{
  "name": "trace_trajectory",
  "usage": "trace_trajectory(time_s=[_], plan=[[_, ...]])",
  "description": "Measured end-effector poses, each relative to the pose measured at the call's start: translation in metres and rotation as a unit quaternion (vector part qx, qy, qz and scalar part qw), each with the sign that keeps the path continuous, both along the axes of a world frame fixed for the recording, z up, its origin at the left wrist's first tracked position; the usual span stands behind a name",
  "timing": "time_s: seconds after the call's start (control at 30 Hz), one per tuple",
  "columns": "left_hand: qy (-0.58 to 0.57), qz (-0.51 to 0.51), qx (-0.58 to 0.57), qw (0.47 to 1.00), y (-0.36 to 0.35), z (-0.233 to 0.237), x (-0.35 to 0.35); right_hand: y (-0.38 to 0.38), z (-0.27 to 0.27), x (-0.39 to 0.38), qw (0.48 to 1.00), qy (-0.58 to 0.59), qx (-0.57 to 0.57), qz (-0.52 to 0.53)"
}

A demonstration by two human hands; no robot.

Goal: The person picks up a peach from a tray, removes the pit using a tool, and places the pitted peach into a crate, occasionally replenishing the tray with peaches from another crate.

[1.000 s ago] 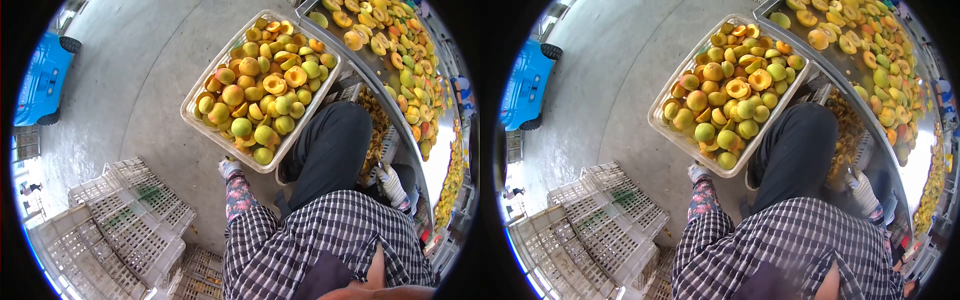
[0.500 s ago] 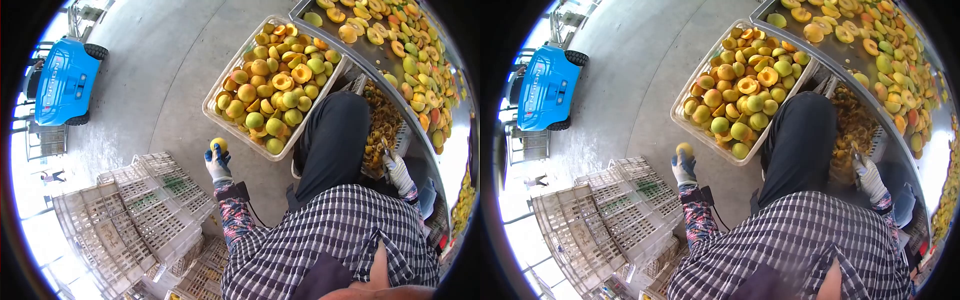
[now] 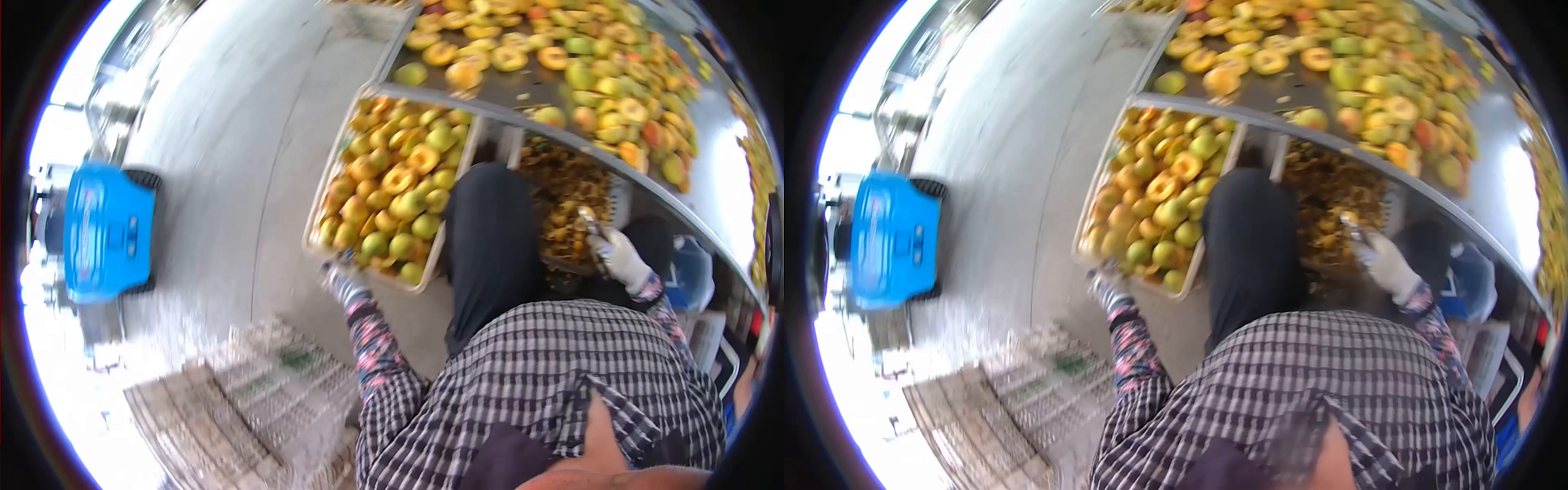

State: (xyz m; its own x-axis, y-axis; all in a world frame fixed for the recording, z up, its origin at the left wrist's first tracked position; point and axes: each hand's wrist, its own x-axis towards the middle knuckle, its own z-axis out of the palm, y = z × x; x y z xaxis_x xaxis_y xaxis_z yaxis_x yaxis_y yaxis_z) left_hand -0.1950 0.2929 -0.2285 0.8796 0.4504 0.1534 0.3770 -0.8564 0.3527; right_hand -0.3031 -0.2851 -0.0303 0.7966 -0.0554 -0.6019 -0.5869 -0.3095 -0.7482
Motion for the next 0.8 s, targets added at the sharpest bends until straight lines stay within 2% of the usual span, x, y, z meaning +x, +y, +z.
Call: trace_trajectory(time_s=[0.03,0.07,0.1,0.13,0.2,0.27,0.3,0.33,0.37,0.4,0.47,0.5,0.53,0.6,0.67,0.7,0.73,0.77,0.8], plan=[[0.15,0.104,-0.055,0.982,-0.056,0.092,0.006,-0.002,0.003,0.001,1.0,-0.017,0.006,0.009],[0.172,0.126,-0.003,0.977,-0.05,0.071,0.014,0.0,0.002,0.0,0.999,-0.042,0.024,-0.006],[0.186,0.121,0.049,0.974,-0.044,0.054,0.015,0.0,0.003,0.003,1.0,0.001,0.018,-0.013],[0.2,0.117,0.102,0.967,-0.047,0.055,0.016,-0.001,-0.011,0.0,0.997,-0.072,-0.019,0.012],[0.241,0.091,0.153,0.954,-0.047,0.052,0.021,-0.003,-0.022,-0.001,0.997,-0.058,0.048,-0.006],[0.292,0.039,0.185,0.938,-0.058,0.077,0.025,-0.002,-0.03,0.0,0.997,-0.074,0.03,0.011],[0.305,0.048,0.19,0.932,-0.062,0.086,0.036,-0.001,-0.022,0.003,0.999,-0.045,-0.006,0.027],[0.317,0.058,0.195,0.926,-0.064,0.095,0.046,-0.004,-0.036,0.002,0.994,-0.096,-0.029,0.036],[0.177,0.063,0.143,0.972,-0.073,0.104,0.055,-0.005,-0.054,0.001,0.987,-0.145,-0.055,0.044],[0.067,0.045,0.1,0.992,-0.083,0.11,0.069,-0.007,-0.071,-0.001,0.977,-0.189,-0.084,0.053],[-0.018,-0.094,-0.066,0.993,-0.145,0.177,0.091,-0.007,-0.062,-0.001,0.976,-0.186,-0.104,0.05],[-0.062,-0.178,-0.136,0.973,-0.17,0.182,0.109,-0.006,-0.055,0.0,0.973,-0.185,-0.125,0.055],[-0.104,-0.26,-0.203,0.938,-0.197,0.188,0.127,-0.005,-0.05,0.002,0.971,-0.183,-0.145,0.058],[-0.147,-0.39,-0.231,0.879,-0.275,0.207,0.144,-0.005,-0.047,0.006,0.966,-0.212,-0.139,0.044],[-0.133,-0.5,-0.373,0.77,-0.362,0.237,0.134,-0.008,-0.035,0.009,0.966,-0.215,-0.142,0.031],[-0.134,-0.544,-0.307,0.77,-0.394,0.232,0.143,-0.009,-0.044,0.011,0.982,-0.18,-0.034,-0.036],[-0.137,-0.584,-0.239,0.764,-0.424,0.228,0.149,-0.011,-0.045,0.01,0.98,-0.188,-0.003,-0.072],[-0.081,-0.592,-0.241,0.765,-0.456,0.243,0.141,-0.014,-0.043,0.007,0.975,-0.194,0.03,-0.108],[-0.027,-0.598,-0.242,0.764,-0.487,0.261,0.129,-0.017,-0.044,0.005,0.974,-0.208,0.005,-0.094]])
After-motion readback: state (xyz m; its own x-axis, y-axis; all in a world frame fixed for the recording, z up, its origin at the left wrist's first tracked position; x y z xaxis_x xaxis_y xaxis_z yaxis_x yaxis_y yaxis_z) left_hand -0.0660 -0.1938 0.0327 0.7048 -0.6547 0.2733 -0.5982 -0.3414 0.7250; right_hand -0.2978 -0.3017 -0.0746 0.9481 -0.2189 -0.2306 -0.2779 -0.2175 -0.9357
